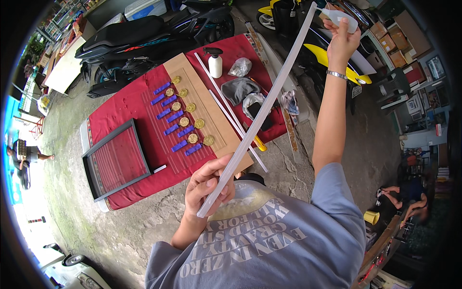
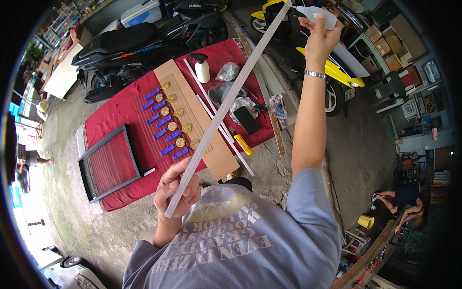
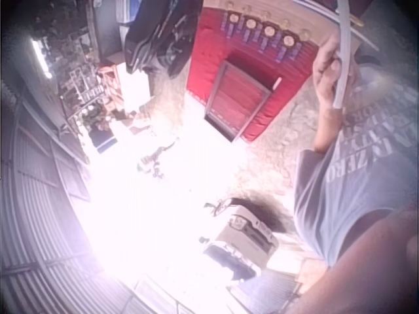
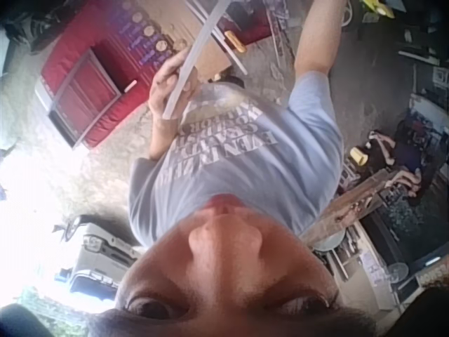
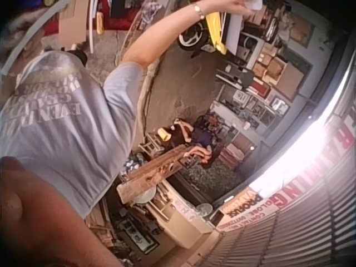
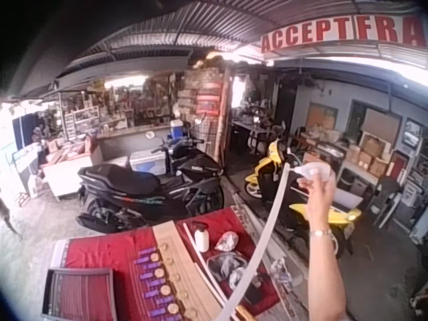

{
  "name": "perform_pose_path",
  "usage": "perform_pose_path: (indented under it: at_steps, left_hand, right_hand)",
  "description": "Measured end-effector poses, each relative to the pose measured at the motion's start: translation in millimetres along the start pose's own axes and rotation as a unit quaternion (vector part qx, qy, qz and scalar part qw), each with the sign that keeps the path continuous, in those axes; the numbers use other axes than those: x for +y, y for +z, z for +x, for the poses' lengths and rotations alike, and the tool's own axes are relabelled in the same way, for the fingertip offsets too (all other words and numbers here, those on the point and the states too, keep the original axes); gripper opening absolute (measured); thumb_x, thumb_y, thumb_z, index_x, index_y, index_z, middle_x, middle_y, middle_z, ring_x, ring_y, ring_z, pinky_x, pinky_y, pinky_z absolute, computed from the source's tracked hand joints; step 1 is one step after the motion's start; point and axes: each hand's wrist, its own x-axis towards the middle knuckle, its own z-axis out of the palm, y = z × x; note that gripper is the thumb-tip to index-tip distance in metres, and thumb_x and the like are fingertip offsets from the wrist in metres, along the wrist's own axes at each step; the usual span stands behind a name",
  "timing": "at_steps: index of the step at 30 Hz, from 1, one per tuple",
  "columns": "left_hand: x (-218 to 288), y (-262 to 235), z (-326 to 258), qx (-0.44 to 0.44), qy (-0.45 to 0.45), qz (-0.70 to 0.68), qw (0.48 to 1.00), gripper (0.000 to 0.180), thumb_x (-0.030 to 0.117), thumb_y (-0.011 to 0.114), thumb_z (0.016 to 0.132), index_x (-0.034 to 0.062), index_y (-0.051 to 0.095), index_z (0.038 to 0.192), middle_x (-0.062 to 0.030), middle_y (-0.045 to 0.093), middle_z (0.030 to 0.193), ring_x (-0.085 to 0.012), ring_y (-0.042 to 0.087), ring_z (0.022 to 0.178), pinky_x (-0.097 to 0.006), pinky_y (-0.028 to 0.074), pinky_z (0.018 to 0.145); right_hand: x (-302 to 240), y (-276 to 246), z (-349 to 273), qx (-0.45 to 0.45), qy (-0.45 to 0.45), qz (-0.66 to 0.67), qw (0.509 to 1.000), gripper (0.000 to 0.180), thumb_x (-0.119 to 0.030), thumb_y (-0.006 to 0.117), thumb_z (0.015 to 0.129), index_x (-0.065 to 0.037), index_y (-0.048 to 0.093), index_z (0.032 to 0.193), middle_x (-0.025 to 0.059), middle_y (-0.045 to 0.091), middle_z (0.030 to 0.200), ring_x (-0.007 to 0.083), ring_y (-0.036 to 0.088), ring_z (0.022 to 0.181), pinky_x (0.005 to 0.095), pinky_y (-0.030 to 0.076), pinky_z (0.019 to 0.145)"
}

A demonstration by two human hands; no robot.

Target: The person measures and fits a white plastic strip into a red mesh frame, then applies glue from a small bottle to the strip and inserts it into the frame. They wipe the frame with a cloth and continue applying glue to additional strips.

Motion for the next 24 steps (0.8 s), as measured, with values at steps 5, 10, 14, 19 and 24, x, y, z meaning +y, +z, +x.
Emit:
perform_pose_path:
  at_steps: [5,10,14,19,24]
  left_hand:
    - [0.6,0.4,-1.0,0.000,-0.001,0.003,1.000,0.060,0.022,0.053,0.096,-0.0062,0.037,0.147,-0.0063,0.054,0.076,-0.0114,0.046,0.063,-0.026,0.038,0.048]
    - [0.7,1.1,-1.0,-0.003,-0.001,0.002,1.000,0.060,0.022,0.053,0.096,-0.0068,0.037,0.146,-0.0058,0.053,0.076,-0.0113,0.046,0.063,-0.026,0.039,0.048]
    - [0.3,-0.2,-0.5,0.001,-0.005,0.003,1.000,0.060,0.022,0.053,0.096,-0.0070,0.038,0.146,-0.0056,0.053,0.076,-0.0111,0.047,0.064,-0.026,0.039,0.049]
    - [-0.1,-7.9,-4.1,0.054,-0.037,0.006,0.998,0.060,0.023,0.053,0.096,-0.0058,0.038,0.146,-0.0053,0.054,0.078,-0.0105,0.047,0.064,-0.026,0.039,0.050]
    - [2.5,-35.1,-18.2,0.144,-0.028,-0.040,0.988,0.058,0.024,0.054,0.096,-0.0024,0.040,0.146,-0.0037,0.052,0.079,-0.0097,0.045,0.064,-0.024,0.039,0.055]
  right_hand:
    - [5.8,-3.9,4.6,0.005,0.004,0.002,1.000,0.033,-0.019,0.062,0.097,0.004,0.044,0.112,0.0198,0.066,0.095,0.0308,0.073,0.070,0.0366,0.062,0.067]
    - [8.6,-8.8,9.6,0.011,0.007,-0.002,1.000,0.032,-0.017,0.062,0.097,0.005,0.045,0.112,0.0208,0.067,0.095,0.0311,0.073,0.070,0.0362,0.062,0.067]
    - [8.7,-11.4,12.2,0.022,0.004,-0.008,1.000,0.030,-0.015,0.061,0.097,0.007,0.047,0.111,0.0218,0.067,0.094,0.0326,0.073,0.071,0.0375,0.062,0.068]
    - [15.4,-17.0,12.7,0.145,0.051,0.127,0.980,0.032,-0.010,0.061,0.096,0.009,0.045,0.115,0.0263,0.065,0.099,0.0410,0.072,0.079,0.0436,0.063,0.072]
    - [61.3,-100.4,-13.2,0.130,0.239,0.323,0.907,0.047,-0.036,0.038,0.106,0.007,0.045,0.124,0.0206,0.057,0.106,0.0307,0.057,0.094,0.0413,0.048,0.087]
